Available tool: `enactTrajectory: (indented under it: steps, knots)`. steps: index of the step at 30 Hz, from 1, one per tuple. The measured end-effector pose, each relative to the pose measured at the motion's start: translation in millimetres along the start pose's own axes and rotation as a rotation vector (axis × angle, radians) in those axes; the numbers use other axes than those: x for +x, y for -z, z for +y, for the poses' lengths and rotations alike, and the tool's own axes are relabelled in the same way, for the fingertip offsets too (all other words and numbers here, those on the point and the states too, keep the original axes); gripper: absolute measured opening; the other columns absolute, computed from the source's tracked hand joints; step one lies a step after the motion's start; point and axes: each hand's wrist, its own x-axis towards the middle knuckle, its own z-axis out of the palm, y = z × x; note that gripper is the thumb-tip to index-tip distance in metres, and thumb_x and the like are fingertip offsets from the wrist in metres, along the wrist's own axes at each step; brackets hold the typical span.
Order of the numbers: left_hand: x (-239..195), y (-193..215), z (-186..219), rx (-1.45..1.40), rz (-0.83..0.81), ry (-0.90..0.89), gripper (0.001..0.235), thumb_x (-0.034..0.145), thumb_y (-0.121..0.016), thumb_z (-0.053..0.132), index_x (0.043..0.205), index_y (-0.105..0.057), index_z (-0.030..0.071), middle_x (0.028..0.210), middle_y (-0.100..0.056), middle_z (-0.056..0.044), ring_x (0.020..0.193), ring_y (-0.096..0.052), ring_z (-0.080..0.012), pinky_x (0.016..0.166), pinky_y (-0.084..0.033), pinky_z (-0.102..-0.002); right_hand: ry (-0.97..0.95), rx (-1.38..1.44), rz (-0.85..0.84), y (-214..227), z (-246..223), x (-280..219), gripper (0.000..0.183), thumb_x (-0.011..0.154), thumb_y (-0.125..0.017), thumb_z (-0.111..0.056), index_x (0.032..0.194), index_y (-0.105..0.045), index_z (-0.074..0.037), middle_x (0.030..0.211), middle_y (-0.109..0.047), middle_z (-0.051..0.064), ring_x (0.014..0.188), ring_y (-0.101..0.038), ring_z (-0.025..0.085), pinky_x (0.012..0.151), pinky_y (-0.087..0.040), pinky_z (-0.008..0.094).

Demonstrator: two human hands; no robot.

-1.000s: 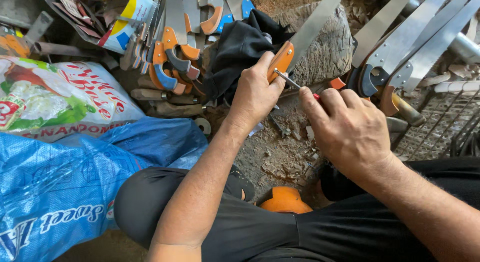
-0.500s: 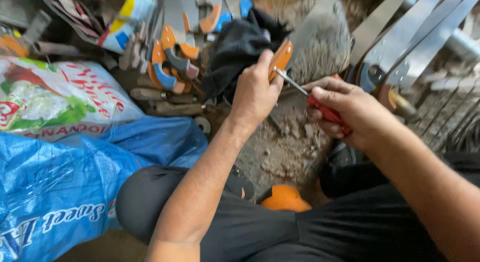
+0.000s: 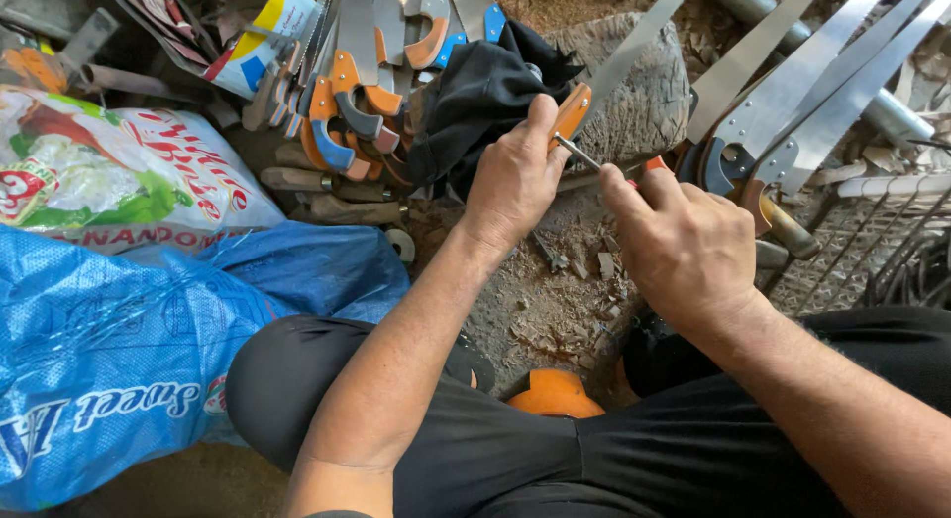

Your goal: The person assembles hand saws by attaching orange plastic handles to metal blades using a screwdriver. They tighten screws, wipe the blades with a cloth, and place the finished saws aside.

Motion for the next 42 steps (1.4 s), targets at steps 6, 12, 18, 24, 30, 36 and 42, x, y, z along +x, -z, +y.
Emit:
enactTrajectory:
  steps: [6, 12, 18, 24, 30, 36, 42]
  knots:
    - [-2.0, -4.8, -2.6, 0.032, 0.056, -0.051, 0.039, 0.091, -0.069, 0.009, 0.117, -0.04, 0.005, 0.093, -0.069, -0.023, 0.088, -0.068, -0.0454, 0.069, -0.055, -0.054, -0.946, 1.528, -0.384, -24.4, 27.4, 8.9, 0.025, 0.098, -0.069, -0.022, 0.12, -0.074, -0.01, 0.077, -0.061, 0.004, 0.051, -0.045, 0.008, 0.042, -0.035, 0.027]
    - [16.6, 0.7, -0.4, 0.022, 0.04, 0.031, 0.04, 0.09, -0.073, 0.011, 0.116, -0.043, 0.005, 0.09, -0.07, -0.026, 0.09, -0.067, -0.0482, 0.072, -0.052, -0.058, -0.55, 1.054, -0.317, -24.6, 27.9, 14.6, 0.027, 0.096, -0.071, -0.016, 0.122, -0.069, -0.011, 0.084, -0.061, 0.004, 0.071, -0.053, 0.01, 0.059, -0.047, 0.029]
    - [14.8, -0.4, -3.7, 0.016, 0.004, 0.101, 0.036, 0.09, -0.075, 0.016, 0.111, -0.047, 0.005, 0.092, -0.071, -0.027, 0.095, -0.067, -0.0469, 0.075, -0.054, -0.056, 0.025, -0.029, -0.029, -1.4, 6.5, 4.9, 0.042, 0.09, -0.071, -0.014, 0.132, -0.069, -0.017, 0.086, -0.063, 0.003, 0.074, -0.064, 0.02, 0.064, -0.052, 0.035]
    - [15.6, 3.1, -4.2, -0.002, -0.012, 0.075, 0.036, 0.089, -0.075, 0.014, 0.111, -0.049, 0.002, 0.091, -0.071, -0.027, 0.095, -0.067, -0.0471, 0.077, -0.053, -0.055, 0.148, -0.231, -0.028, 5.5, -0.8, 13.6, 0.04, 0.089, -0.067, -0.018, 0.129, -0.071, -0.017, 0.089, -0.062, 0.0, 0.075, -0.062, 0.015, 0.062, -0.051, 0.03]
    - [29.7, 11.9, -10.4, -0.068, -0.089, 0.082, 0.04, 0.086, -0.078, 0.015, 0.111, -0.05, 0.0, 0.093, -0.071, -0.027, 0.097, -0.068, -0.0458, 0.076, -0.056, -0.051, 0.167, -0.276, 0.019, 8.8, 1.1, 25.8, 0.037, 0.09, -0.067, -0.019, 0.126, -0.073, -0.019, 0.094, -0.061, -0.002, 0.082, -0.062, 0.015, 0.068, -0.05, 0.031]
    - [23.8, 14.1, -4.5, -0.011, -0.113, 0.126, 0.038, 0.089, -0.078, 0.015, 0.111, -0.05, 0.001, 0.093, -0.072, -0.026, 0.096, -0.069, -0.0454, 0.078, -0.056, -0.053, 0.199, -0.368, 0.025, 13.5, -6.2, 33.1, 0.025, 0.097, -0.066, -0.021, 0.12, -0.075, -0.018, 0.088, -0.061, -0.002, 0.075, -0.059, 0.014, 0.063, -0.045, 0.029]
    - [20.0, 9.8, -4.9, 0.026, -0.066, 0.096, 0.038, 0.089, -0.077, 0.014, 0.109, -0.047, 0.002, 0.092, -0.072, -0.025, 0.093, -0.07, -0.0456, 0.075, -0.057, -0.053, 0.233, -0.498, 0.069, 18.7, -13.2, 37.8, 0.022, 0.091, -0.065, -0.024, 0.11, -0.076, -0.021, 0.079, -0.061, -0.004, 0.07, -0.06, 0.011, 0.059, -0.044, 0.025]
